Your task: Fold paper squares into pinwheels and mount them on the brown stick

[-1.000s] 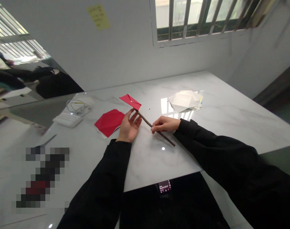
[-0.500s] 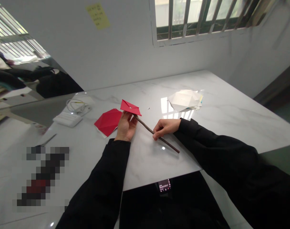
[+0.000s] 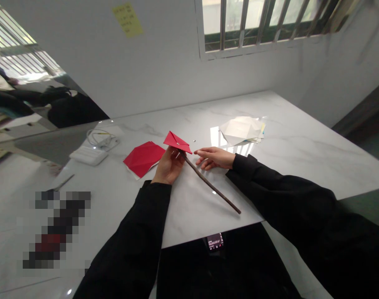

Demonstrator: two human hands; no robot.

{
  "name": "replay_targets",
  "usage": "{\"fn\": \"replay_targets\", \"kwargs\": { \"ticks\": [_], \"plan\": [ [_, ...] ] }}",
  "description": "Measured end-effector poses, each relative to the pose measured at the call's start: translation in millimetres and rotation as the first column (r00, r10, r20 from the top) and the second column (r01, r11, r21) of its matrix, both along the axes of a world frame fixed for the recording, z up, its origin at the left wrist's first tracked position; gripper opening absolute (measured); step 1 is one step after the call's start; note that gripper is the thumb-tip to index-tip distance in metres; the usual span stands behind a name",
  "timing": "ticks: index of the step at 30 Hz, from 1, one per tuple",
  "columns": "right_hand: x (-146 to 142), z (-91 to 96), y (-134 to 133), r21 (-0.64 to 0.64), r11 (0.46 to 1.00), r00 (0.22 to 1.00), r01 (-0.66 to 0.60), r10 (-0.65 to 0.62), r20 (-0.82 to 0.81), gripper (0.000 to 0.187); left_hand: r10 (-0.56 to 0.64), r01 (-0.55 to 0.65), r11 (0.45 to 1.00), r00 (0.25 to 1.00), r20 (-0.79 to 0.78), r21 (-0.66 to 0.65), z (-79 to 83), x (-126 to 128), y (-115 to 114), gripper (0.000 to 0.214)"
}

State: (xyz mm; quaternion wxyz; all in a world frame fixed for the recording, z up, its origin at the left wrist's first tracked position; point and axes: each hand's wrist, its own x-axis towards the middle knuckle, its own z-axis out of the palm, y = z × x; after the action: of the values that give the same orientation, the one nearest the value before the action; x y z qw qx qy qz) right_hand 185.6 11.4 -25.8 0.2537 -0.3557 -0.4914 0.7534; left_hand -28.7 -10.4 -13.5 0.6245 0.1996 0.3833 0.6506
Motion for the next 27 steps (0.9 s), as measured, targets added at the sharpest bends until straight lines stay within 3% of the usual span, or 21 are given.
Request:
{"fn": "replay_targets", "kwargs": {
  "ticks": [8,16,22,27],
  "plan": [
    [-4,3.0,0,-0.147,0.983,0.981,0.109,-0.130,-0.146,0.030,-0.115,0.115,0.993,0.992,-0.046,-0.001,3.5,15,-7,0.016],
    [-6,5.2,0,-0.323,0.935,0.948,0.148,-0.227,-0.222,0.019,-0.134,0.136,0.990,0.989,-0.063,0.029,-1.1,18,-8,0.011],
    [-9,1.1,1,-0.376,0.912,0.934,0.162,-0.265,-0.240,0.011,-0.183,0.187,0.981,0.979,-0.093,0.046,-5.2,19,-8,0.017],
    [-9,-0.3,0,-0.354,0.919,0.930,0.176,-0.273,-0.245,0.017,-0.197,0.202,0.978,0.975,-0.102,0.044,-9.2,17,-7,0.015]
  ]
}}
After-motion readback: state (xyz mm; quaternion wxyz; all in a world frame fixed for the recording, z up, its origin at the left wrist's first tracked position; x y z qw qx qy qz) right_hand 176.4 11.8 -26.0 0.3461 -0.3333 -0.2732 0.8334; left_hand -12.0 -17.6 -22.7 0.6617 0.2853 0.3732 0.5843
